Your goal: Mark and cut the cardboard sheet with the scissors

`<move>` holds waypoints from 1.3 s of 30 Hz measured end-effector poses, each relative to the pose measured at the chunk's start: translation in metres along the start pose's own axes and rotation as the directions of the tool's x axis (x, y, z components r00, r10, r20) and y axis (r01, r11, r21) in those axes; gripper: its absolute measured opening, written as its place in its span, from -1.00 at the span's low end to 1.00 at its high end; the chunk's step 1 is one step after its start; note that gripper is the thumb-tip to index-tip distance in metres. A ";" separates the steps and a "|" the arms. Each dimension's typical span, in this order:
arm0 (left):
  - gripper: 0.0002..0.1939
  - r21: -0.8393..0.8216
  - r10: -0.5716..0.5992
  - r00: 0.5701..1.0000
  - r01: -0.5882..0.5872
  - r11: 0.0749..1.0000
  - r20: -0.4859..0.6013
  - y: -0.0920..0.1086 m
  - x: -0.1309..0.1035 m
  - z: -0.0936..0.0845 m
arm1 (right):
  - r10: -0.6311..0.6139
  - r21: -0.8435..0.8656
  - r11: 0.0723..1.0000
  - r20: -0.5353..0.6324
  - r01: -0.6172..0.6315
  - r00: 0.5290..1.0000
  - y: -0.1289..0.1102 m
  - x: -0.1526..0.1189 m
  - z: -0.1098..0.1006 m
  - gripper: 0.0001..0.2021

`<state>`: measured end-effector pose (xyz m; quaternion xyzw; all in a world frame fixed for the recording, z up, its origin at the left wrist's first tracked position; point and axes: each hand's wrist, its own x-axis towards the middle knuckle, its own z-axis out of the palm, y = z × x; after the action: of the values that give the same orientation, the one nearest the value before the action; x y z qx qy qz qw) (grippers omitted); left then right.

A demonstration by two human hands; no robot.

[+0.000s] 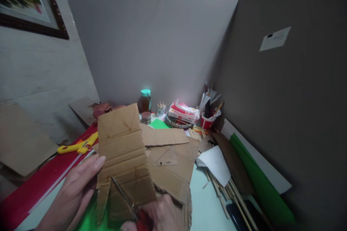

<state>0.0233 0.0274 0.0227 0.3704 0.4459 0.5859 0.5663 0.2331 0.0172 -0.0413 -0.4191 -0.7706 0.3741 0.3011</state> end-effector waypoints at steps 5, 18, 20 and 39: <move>-0.59 -0.047 -0.013 1.000 0.013 0.999 0.002 0.000 -0.002 0.001 | -0.034 0.028 0.999 0.046 0.032 0.998 0.003 0.004 -0.002 -0.33; -0.50 -0.164 -0.133 0.988 0.146 0.976 0.084 0.003 -0.010 0.004 | 0.046 0.117 0.991 0.117 -0.059 0.992 0.027 0.006 0.020 -0.38; -0.50 -0.183 -0.114 0.990 0.128 0.975 0.083 0.004 -0.012 0.005 | 0.033 0.136 0.989 0.153 -0.054 0.988 0.025 0.006 0.021 -0.33; -0.55 0.076 0.056 0.993 -0.049 0.996 -0.102 -0.014 -0.004 0.002 | 0.086 0.061 0.993 0.183 -0.099 0.979 0.041 0.005 0.028 -0.53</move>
<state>0.0301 0.0229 0.0108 0.3716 0.4862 0.6023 0.5126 0.2260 0.0271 -0.0897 -0.4082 -0.7607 0.4506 0.2271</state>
